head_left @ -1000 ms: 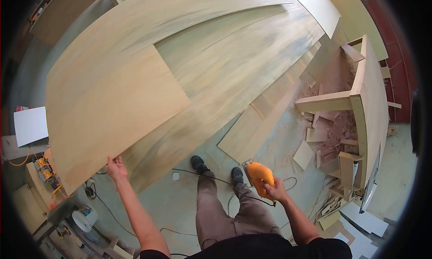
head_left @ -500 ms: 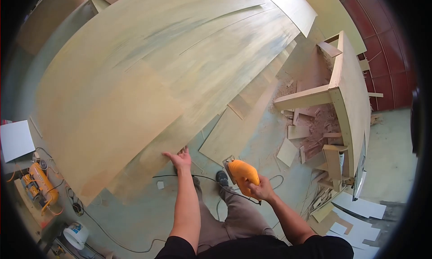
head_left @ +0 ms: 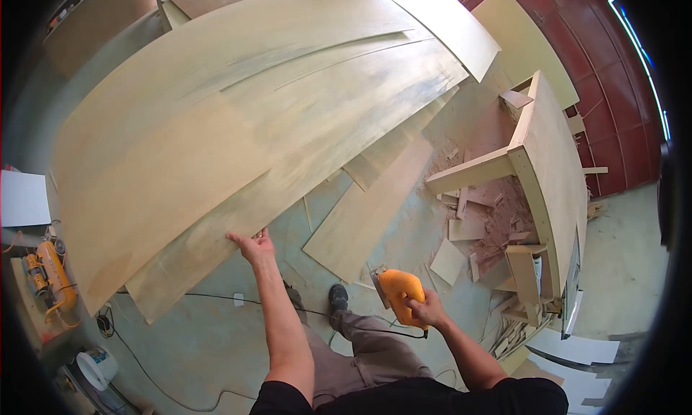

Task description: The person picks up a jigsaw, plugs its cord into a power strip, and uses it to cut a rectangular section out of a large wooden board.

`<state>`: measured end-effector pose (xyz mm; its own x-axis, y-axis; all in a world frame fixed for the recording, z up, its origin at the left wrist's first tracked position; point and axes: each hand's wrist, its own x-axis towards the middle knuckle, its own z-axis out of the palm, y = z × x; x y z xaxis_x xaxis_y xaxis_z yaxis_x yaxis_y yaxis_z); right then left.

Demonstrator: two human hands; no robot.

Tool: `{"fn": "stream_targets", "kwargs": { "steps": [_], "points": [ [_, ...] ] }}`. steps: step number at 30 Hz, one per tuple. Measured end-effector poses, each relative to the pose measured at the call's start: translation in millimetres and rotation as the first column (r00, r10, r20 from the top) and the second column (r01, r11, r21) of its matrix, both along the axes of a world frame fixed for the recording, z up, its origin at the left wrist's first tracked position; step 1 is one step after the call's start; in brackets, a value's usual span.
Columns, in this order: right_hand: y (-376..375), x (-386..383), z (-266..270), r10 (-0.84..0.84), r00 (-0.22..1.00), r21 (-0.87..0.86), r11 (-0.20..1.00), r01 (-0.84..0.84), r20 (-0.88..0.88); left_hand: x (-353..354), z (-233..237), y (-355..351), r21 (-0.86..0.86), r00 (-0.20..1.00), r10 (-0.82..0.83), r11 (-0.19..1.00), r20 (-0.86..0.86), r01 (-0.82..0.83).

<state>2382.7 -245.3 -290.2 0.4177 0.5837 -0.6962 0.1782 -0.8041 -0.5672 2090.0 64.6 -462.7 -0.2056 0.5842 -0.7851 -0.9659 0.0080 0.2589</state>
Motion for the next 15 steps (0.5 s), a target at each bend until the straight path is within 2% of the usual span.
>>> {"fn": "stream_targets", "kwargs": {
  "steps": [6, 12, 15],
  "points": [
    [-10, 23, 9, -0.007, 1.0, 0.055, 0.998, 0.008, -0.014, -41, -26, -38, -0.02, 0.994, -0.036, 0.999, -0.102, 0.034],
    [-10, 30, 10, 0.023, 0.999, 0.071, 0.997, -0.021, -0.023, -75, -39, -118, -0.071, 0.99, -0.029, 0.997, -0.14, 0.019],
    [-12, 35, 7, 0.106, 0.994, 0.095, 0.99, -0.105, -0.005, -90, -46, -166, -0.114, 0.989, -0.021, 0.993, -0.145, 0.005]
  ]
}}
